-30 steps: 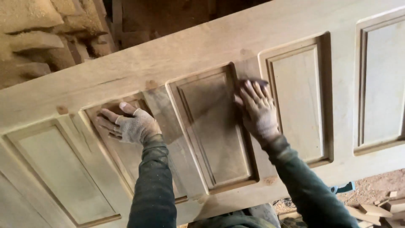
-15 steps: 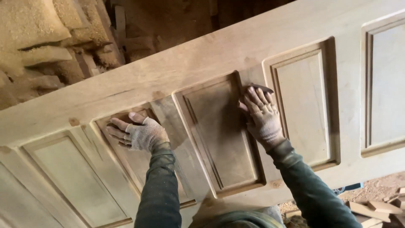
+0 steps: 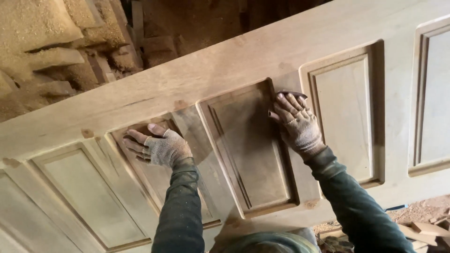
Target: Hand-sanding a multi-panel wooden door to smooth the surface for finishing
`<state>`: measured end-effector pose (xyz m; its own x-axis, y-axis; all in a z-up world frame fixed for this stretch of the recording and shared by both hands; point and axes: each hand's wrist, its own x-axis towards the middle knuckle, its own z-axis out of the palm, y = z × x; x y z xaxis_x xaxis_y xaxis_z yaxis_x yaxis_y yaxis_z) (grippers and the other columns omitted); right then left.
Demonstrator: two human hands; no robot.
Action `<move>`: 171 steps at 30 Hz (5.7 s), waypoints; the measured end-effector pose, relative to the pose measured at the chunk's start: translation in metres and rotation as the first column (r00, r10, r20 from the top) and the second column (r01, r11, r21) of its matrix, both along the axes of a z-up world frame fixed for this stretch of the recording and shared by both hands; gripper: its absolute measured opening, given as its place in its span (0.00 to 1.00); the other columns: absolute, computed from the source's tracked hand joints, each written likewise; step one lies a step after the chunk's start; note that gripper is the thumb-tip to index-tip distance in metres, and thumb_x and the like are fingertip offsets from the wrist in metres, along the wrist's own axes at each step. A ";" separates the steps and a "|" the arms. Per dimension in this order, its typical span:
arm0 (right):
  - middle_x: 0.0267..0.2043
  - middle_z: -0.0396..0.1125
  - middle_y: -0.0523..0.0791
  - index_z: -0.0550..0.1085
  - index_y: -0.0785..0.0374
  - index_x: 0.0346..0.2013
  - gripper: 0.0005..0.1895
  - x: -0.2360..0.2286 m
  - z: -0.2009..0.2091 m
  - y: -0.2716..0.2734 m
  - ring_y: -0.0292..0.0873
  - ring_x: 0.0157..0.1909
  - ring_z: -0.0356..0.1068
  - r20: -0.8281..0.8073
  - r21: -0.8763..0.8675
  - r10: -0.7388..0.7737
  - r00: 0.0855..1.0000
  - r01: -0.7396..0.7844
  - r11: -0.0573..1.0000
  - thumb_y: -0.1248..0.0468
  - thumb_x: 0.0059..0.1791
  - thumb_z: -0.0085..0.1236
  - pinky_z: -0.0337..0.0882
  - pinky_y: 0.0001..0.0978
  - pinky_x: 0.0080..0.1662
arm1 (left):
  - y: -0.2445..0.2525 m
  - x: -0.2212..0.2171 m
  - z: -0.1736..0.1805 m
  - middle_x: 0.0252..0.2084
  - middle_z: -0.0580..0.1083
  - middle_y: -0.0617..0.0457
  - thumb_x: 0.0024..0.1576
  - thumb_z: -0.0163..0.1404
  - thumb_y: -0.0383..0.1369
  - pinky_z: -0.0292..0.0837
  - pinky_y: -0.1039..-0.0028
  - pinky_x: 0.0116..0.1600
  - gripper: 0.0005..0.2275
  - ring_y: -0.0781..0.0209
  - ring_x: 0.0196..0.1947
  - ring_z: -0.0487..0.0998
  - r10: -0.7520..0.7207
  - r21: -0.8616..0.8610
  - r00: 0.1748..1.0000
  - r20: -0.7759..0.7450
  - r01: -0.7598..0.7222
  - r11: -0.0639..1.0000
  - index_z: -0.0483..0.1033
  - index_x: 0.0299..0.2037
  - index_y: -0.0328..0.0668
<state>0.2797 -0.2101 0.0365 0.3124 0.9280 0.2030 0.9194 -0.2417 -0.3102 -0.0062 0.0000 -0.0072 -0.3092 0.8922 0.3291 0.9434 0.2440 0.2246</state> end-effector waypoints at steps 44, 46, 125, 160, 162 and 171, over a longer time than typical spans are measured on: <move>0.73 0.62 0.45 0.76 0.56 0.62 0.42 -0.007 -0.008 0.033 0.52 0.74 0.59 -0.026 -0.050 -0.166 0.986 0.165 0.985 0.66 0.31 0.71 0.56 0.49 0.73 | -0.003 0.009 0.019 0.73 0.55 0.32 0.70 0.43 0.46 0.49 0.40 0.73 0.24 0.34 0.74 0.55 0.008 -0.123 1.000 0.008 -0.007 0.992 0.60 0.72 0.42; 0.73 0.62 0.45 0.76 0.56 0.62 0.43 0.021 -0.010 0.072 0.52 0.74 0.58 -0.038 -0.063 -0.184 0.982 0.182 0.981 0.67 0.31 0.72 0.55 0.49 0.73 | -0.004 0.012 0.021 0.72 0.55 0.31 0.71 0.43 0.44 0.50 0.39 0.73 0.24 0.33 0.74 0.55 -0.014 -0.133 1.000 0.003 0.014 0.991 0.59 0.72 0.41; 0.73 0.60 0.55 0.72 0.62 0.65 0.23 0.044 0.031 0.090 0.62 0.73 0.59 -0.085 -0.113 -0.173 0.981 0.163 0.980 0.66 0.54 0.57 0.53 0.62 0.69 | 0.003 0.010 0.016 0.75 0.58 0.43 0.69 0.38 0.48 0.51 0.50 0.74 0.26 0.45 0.75 0.57 0.045 -0.144 0.997 -0.067 -0.054 0.988 0.64 0.72 0.41; 0.72 0.63 0.43 0.77 0.55 0.61 0.36 0.036 0.004 0.089 0.50 0.73 0.59 0.019 -0.060 -0.158 0.987 0.159 0.985 0.66 0.37 0.75 0.57 0.50 0.71 | -0.003 0.008 0.019 0.72 0.56 0.31 0.72 0.43 0.45 0.50 0.43 0.74 0.24 0.34 0.74 0.57 -0.026 -0.145 0.999 0.022 0.029 0.989 0.58 0.74 0.42; 0.72 0.63 0.43 0.77 0.55 0.61 0.32 0.022 0.008 0.068 0.49 0.73 0.59 0.007 -0.048 -0.179 0.984 0.179 0.983 0.65 0.42 0.74 0.56 0.50 0.71 | 0.001 0.011 0.018 0.71 0.57 0.30 0.72 0.42 0.45 0.49 0.44 0.75 0.24 0.34 0.74 0.56 -0.022 -0.144 0.999 0.034 0.027 0.989 0.58 0.74 0.42; 0.71 0.64 0.50 0.78 0.57 0.61 0.17 0.046 0.008 0.074 0.56 0.72 0.63 0.011 -0.019 -0.158 0.987 0.159 0.987 0.64 0.56 0.58 0.55 0.59 0.70 | 0.002 0.009 0.018 0.75 0.57 0.40 0.70 0.39 0.49 0.53 0.49 0.72 0.25 0.44 0.74 0.59 0.056 -0.167 0.996 -0.068 -0.067 0.984 0.64 0.72 0.43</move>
<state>0.3260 -0.1365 0.0446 0.4540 0.8707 0.1890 0.8720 -0.3906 -0.2951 0.0027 0.0023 0.0110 -0.3483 0.9166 0.1962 0.9365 0.3311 0.1159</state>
